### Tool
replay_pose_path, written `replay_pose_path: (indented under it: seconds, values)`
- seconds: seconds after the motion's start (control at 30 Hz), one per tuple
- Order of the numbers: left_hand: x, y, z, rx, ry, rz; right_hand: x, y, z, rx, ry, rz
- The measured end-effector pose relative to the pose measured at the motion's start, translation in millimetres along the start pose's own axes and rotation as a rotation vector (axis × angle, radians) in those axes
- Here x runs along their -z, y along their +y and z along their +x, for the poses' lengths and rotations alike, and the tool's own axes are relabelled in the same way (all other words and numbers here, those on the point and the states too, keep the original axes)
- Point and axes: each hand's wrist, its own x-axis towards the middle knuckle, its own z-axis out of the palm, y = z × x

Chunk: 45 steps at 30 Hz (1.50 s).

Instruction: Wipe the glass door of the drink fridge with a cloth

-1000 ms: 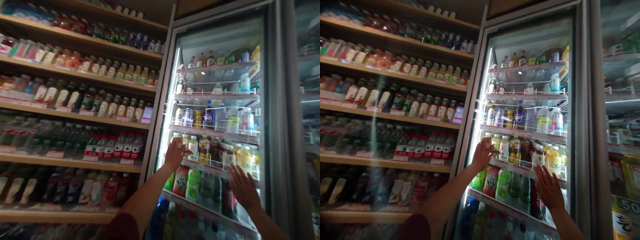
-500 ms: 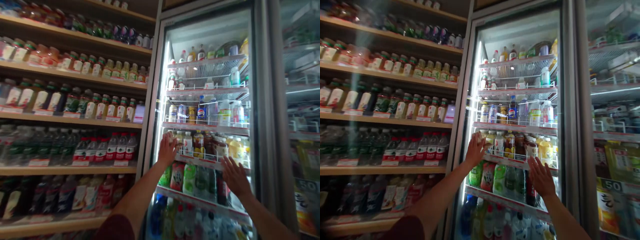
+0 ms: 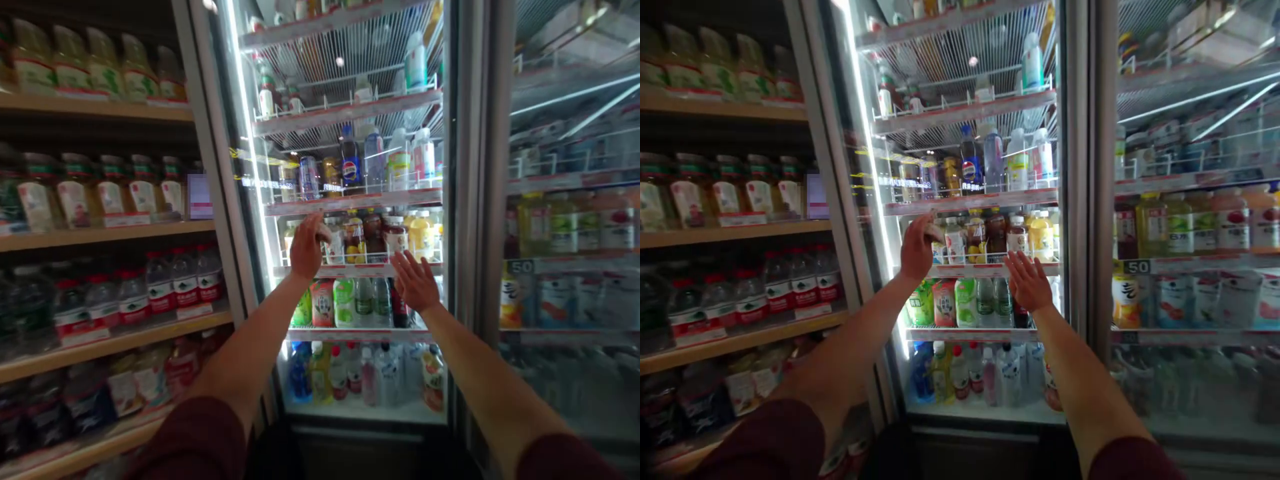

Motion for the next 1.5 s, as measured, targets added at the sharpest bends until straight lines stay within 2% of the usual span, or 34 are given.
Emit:
replay_pose_path:
  seconds: [0.07, 0.13, 0.23, 0.3, 0.4, 0.47, 0.57, 0.63, 0.67, 0.8, 0.87, 0.9, 0.97, 1.03, 1.1, 1.17, 1.27, 1.33, 1.4, 1.5]
  values:
    - [-7.3, 12.7, -8.7, 0.008, 0.004, 0.076, -0.5, 0.7, 0.2, 0.002, 0.003, -0.007]
    - [-14.0, 32.8, -34.1, -0.041, -0.107, 0.147, -1.1, 1.3, 0.3, 0.003, 0.003, -0.002]
    - [-19.1, 57.5, -78.6, -0.211, -0.279, 0.177, -1.8, 1.4, 0.4, -0.001, 0.000, 0.019]
    - [-17.7, 60.8, -91.4, -0.332, -0.331, 0.169, -1.9, 1.1, 0.4, -0.004, 0.005, 0.023]
    - [-10.3, 46.8, -70.1, -0.400, -0.362, 0.134, -1.6, 0.7, 0.5, -0.007, 0.019, 0.021]
    - [-5.7, 32.4, -39.7, -0.288, -0.304, 0.105, -1.1, 0.7, 0.6, -0.006, 0.020, 0.025]
    - [-5.6, 20.5, -7.7, -0.017, -0.118, 0.131, -0.4, 0.9, 1.2, -0.002, 0.021, 0.027]
    - [-10.5, 25.7, -11.8, 0.058, -0.067, 0.170, 0.2, 1.1, 1.6, 0.003, 0.026, 0.021]
    - [-13.5, 31.8, -21.5, 0.050, -0.082, 0.182, 0.4, 1.1, 1.9, 0.005, 0.025, 0.017]
    - [-20.0, 54.7, -69.4, -0.172, -0.331, 0.172, 0.8, 1.2, 2.1, 0.012, 0.023, 0.011]
    - [-17.3, 52.3, -71.7, -0.279, -0.416, 0.168, 0.7, 1.2, 1.9, 0.007, 0.021, 0.014]
    - [-14.9, 47.6, -65.4, -0.291, -0.420, 0.173, 0.6, 1.2, 1.8, 0.005, 0.020, 0.016]
    - [-10.1, 35.9, -45.7, -0.223, -0.363, 0.197, 0.6, 1.4, 1.5, 0.002, 0.020, 0.016]
    - [-8.0, 28.8, -31.4, -0.087, -0.256, 0.239, 0.7, 1.5, 1.3, 0.002, 0.022, 0.012]
    - [-8.8, 32.0, -35.3, -0.009, -0.173, 0.283, 0.5, 1.7, 0.9, 0.005, 0.019, 0.012]
    - [-10.2, 43.3, -56.3, -0.108, -0.184, 0.286, -0.1, 1.7, 0.2, 0.004, 0.015, 0.017]
    - [-8.7, 56.9, -87.9, -0.443, -0.342, 0.202, -1.8, 1.4, -1.4, -0.009, 0.001, 0.032]
    - [-5.7, 54.5, -89.0, -0.552, -0.416, 0.148, -2.9, 1.4, -2.4, -0.019, -0.019, 0.043]
    - [-2.8, 44.0, -74.0, -0.467, -0.377, 0.149, -3.5, 1.5, -3.2, -0.025, -0.026, 0.051]
    - [-1.2, 27.7, -50.8, -0.183, -0.159, 0.201, -3.8, 1.9, -3.7, -0.028, -0.013, 0.051]
